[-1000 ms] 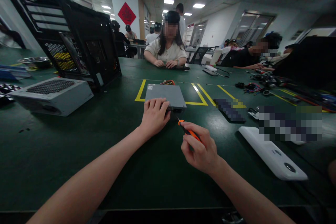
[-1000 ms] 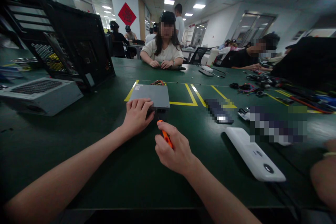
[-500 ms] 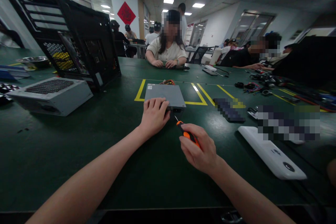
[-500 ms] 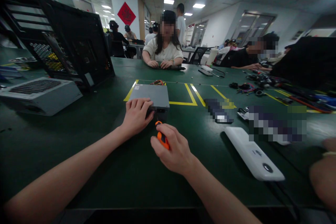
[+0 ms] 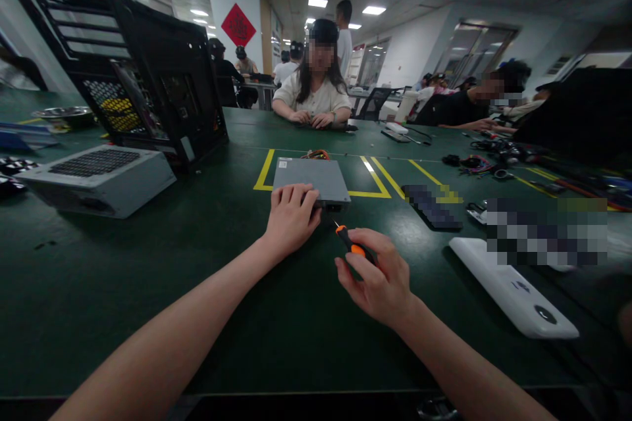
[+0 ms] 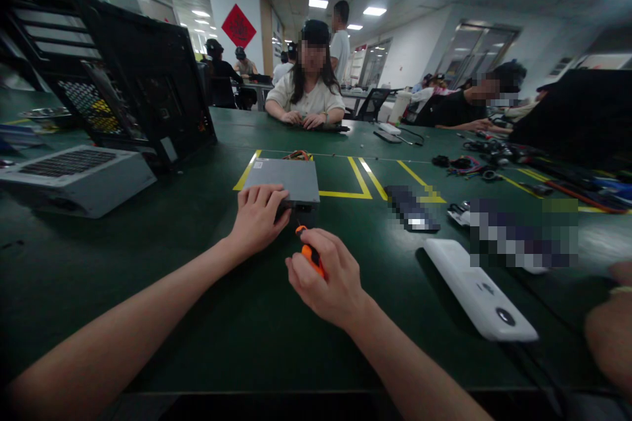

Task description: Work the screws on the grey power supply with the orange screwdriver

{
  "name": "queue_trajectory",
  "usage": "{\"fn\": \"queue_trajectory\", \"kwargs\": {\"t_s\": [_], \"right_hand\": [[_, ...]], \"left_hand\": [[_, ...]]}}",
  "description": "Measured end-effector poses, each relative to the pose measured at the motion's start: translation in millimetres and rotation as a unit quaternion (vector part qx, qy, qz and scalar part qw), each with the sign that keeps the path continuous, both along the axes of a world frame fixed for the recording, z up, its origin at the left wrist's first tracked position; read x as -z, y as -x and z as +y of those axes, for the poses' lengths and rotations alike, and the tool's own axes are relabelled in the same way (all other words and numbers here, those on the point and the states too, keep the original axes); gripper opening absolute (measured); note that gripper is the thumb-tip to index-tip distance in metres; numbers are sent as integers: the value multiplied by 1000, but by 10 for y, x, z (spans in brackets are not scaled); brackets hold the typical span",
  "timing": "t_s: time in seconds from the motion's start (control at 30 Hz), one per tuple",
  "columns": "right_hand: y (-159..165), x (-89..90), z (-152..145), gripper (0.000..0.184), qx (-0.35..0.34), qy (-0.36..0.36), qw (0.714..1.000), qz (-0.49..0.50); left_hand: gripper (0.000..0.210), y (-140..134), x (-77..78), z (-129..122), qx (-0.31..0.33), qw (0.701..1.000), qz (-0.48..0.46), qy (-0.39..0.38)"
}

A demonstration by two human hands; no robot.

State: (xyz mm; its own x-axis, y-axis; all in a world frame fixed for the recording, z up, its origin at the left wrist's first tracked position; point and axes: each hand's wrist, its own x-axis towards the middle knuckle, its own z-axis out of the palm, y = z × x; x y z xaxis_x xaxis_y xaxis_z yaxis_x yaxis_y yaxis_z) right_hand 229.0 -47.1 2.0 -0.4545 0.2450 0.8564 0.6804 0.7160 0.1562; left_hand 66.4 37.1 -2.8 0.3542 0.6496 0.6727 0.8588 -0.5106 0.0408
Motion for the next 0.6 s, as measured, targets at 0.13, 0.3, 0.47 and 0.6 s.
{"fn": "queue_trajectory", "kwargs": {"t_s": [0.13, 0.3, 0.47, 0.6], "right_hand": [[-5, -2, 0, 29, -6, 5, 1000, 5], [-13, 31, 1, 26, -5, 15, 1000, -16], [-10, 19, -4, 31, -7, 26, 1000, 15], [-2, -16, -8, 26, -11, 18, 1000, 13]], "left_hand": [[27, 1, -9, -6, 3, 1000, -5, 0], [28, 0, -16, -11, 5, 1000, -6, 2], [28, -1, 0, 2, 8, 1000, -10, 5], [28, -1, 2, -1, 5, 1000, -6, 4]]}}
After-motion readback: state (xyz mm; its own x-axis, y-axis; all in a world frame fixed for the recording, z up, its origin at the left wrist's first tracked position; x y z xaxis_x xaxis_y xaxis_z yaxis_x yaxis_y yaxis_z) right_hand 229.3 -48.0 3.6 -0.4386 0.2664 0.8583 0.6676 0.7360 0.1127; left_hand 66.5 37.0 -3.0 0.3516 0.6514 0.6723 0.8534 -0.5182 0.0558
